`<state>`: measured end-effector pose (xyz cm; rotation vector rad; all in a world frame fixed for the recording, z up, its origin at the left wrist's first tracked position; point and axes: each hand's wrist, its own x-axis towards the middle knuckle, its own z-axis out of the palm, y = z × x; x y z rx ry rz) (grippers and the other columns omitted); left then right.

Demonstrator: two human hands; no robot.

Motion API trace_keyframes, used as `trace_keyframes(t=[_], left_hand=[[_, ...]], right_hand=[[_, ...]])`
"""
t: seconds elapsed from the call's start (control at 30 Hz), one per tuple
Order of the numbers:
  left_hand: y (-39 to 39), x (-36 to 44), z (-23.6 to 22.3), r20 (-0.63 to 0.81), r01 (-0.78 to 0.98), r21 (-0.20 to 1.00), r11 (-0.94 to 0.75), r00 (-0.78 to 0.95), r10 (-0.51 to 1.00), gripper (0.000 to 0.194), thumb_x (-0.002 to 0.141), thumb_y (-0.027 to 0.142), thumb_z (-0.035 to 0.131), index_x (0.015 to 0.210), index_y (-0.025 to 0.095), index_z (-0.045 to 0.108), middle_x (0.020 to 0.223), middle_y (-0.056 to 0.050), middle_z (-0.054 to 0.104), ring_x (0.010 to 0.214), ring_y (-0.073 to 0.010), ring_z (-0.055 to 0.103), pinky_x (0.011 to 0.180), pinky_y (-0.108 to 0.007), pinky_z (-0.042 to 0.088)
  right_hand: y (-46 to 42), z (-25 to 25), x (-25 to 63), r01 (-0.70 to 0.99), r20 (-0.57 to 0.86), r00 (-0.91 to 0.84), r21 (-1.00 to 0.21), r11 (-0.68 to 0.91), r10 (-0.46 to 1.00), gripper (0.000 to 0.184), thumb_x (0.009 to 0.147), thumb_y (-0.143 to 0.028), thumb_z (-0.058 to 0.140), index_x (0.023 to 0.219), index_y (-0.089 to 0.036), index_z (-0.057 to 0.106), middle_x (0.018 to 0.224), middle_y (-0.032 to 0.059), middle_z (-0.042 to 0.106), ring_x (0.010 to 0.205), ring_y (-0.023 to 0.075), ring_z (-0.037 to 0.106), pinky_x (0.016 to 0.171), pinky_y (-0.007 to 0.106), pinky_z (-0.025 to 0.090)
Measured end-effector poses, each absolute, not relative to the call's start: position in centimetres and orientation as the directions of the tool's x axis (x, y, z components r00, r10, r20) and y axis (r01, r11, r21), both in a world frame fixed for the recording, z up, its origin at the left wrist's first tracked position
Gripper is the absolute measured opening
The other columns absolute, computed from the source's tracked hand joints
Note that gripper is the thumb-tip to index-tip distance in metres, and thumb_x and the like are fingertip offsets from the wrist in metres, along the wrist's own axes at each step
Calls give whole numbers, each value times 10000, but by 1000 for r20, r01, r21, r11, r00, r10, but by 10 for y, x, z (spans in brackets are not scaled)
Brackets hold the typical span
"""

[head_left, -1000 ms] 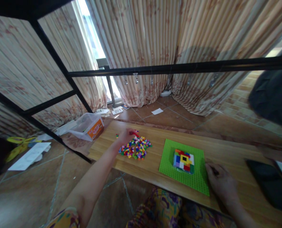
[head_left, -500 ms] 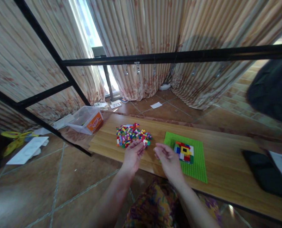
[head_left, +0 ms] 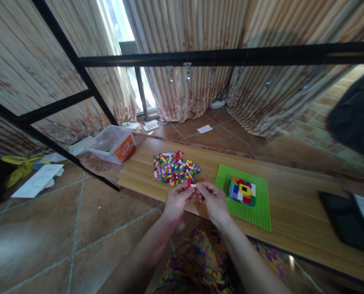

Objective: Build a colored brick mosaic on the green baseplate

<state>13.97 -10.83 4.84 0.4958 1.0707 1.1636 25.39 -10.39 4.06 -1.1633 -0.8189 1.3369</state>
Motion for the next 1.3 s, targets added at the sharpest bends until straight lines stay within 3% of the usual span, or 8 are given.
trace_keyframes(t=[0.2, 0.33, 0.47, 0.57, 0.67, 0.77, 0.97, 1.3], left_hand=[[-106, 137, 39, -487, -550, 701, 453, 95, 868, 265, 595, 267, 857, 720, 119, 676, 651, -18, 653, 580, -71, 577, 593, -189, 456], [-103, 135, 35, -549, -594, 626, 506, 126, 826, 179, 657, 186, 804, 757, 118, 673, 678, -26, 657, 595, -78, 599, 596, -191, 477], [-100, 134, 34, -583, -617, 625, 478, 39, 812, 139, 680, 169, 779, 751, 133, 665, 686, -15, 654, 619, -90, 627, 614, -203, 495], [-99, 134, 34, -568, -576, 676, 460, -9, 823, 162, 679, 211, 791, 761, 132, 677, 723, -30, 677, 632, -97, 638, 613, -205, 492], [-99, 134, 32, -548, -528, 721, 449, -38, 835, 231, 642, 268, 827, 762, 130, 686, 715, -35, 682, 625, -102, 637, 599, -205, 478], [-98, 135, 30, -524, -490, 754, 438, -48, 850, 310, 592, 323, 858, 771, 131, 692, 692, -31, 680, 620, -108, 632, 597, -211, 467], [-98, 140, 29, -462, -409, 813, 414, -23, 886, 368, 552, 403, 864, 733, 144, 675, 638, -14, 661, 585, -97, 592, 582, -211, 431], [-98, 140, 25, -380, -357, 861, 363, 24, 925, 381, 585, 453, 827, 708, 139, 649, 639, 1, 635, 538, -75, 519, 545, -212, 386]], right_hand=[[-104, 33, 251, -426, -318, 82, -868, -255, 945, 407, 531, -514, 846, 690, -173, 691, 552, -33, 565, 481, 81, 437, 454, 229, 349], [-96, 23, 255, -383, -344, 102, -880, -282, 933, 411, 535, -537, 822, 668, -176, 676, 565, -16, 584, 489, 95, 456, 463, 240, 367], [-77, 11, 266, 53, -162, 253, -982, -181, 954, 336, 695, -524, 675, 723, -190, 706, 634, 33, 659, 577, 162, 553, 553, 286, 421], [-62, 9, 271, 444, 25, 181, -894, -59, 983, 256, 775, -408, 579, 753, -206, 734, 772, 74, 725, 720, 212, 624, 684, 324, 445], [-57, 9, 271, 532, 50, 96, -847, -9, 994, 263, 795, -348, 540, 842, -200, 752, 826, 81, 740, 767, 220, 644, 732, 329, 446], [-63, 9, 269, 454, 12, 102, -891, -35, 995, 364, 839, -427, 505, 928, -171, 747, 790, 69, 726, 708, 199, 629, 679, 305, 443], [-80, 15, 261, 93, -117, 68, -988, -123, 991, 490, 764, -623, 600, 742, -146, 714, 629, 9, 633, 565, 126, 499, 538, 250, 358], [-86, 25, 253, -309, -371, 42, -888, -341, 928, 475, 504, -586, 820, 601, -161, 633, 507, -47, 501, 454, 67, 366, 436, 226, 239]])
